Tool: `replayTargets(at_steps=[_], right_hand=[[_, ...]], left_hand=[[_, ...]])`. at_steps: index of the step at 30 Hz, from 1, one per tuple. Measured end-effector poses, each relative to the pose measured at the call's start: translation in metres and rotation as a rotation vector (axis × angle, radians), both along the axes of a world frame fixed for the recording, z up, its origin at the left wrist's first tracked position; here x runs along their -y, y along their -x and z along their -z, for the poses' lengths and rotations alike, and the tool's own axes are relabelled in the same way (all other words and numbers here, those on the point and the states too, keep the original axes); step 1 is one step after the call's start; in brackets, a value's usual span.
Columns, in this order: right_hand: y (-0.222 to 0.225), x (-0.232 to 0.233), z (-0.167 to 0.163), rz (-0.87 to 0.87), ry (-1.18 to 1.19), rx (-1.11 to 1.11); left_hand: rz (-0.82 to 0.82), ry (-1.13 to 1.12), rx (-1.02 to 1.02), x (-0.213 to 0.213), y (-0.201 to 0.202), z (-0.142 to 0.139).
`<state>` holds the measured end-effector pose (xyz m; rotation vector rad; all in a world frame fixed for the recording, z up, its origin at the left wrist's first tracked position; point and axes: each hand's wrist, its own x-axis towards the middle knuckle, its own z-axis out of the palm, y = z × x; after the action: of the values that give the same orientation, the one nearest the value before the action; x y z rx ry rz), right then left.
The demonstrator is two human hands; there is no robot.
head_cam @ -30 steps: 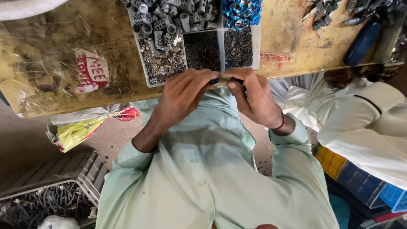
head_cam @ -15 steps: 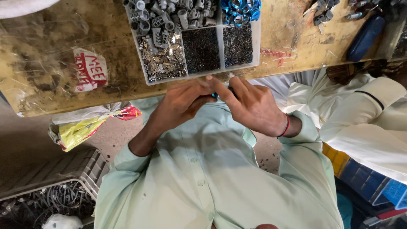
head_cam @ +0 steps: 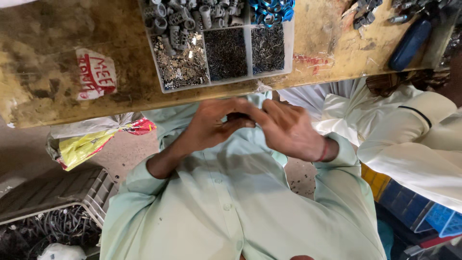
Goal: The person repeatedly picks small metal lock cylinders and blue plastic components from a compartmentalized tray, aligns them, and presses them together by hand. The assembled units are placed on the table to the right. The process is repeated multiple times throughout the clip.
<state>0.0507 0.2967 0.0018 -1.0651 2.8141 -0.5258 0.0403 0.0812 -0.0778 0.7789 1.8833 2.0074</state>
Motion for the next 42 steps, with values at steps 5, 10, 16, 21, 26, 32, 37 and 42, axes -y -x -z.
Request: replayTargets(at_steps=[5, 10, 16, 21, 26, 32, 37, 42], right_hand=[[-0.007, -0.029, 0.026, 0.052, 0.311, 0.261], [0.006, -0.068, 0.07, 0.701, 0.639, -0.015], [0.063, -0.102, 0.098, 0.565, -0.151, -0.519], [0.056, -0.079, 0.058, 0.46, 0.244, 0.054], [0.074, -0.007, 0.034, 0.042, 0.016, -0.056], [0.085, 0.025, 0.02, 0.013, -0.056, -0.077], [0.083, 0.029, 0.024, 0.054, -0.03, -0.003], [0.084, 0.035, 0.034, 0.067, -0.09, -0.071]], left_hand=[[-0.138, -0.083, 0.088, -0.013, -0.002, -0.007], [-0.364, 0.05, 0.095, -0.002, 0.015, -0.014], [-0.563, 0.872, -0.371, 0.056, 0.013, -0.023], [-0.504, 1.066, -0.335, 0.044, 0.021, -0.014], [-0.477, 0.9, -0.24, 0.045, 0.019, -0.019], [-0.488, 0.651, -0.256, 0.057, 0.015, -0.028], [-0.439, 0.5, -0.162, 0.066, 0.016, -0.033], [-0.495, 0.405, -0.139, 0.062, 0.018, -0.029]])
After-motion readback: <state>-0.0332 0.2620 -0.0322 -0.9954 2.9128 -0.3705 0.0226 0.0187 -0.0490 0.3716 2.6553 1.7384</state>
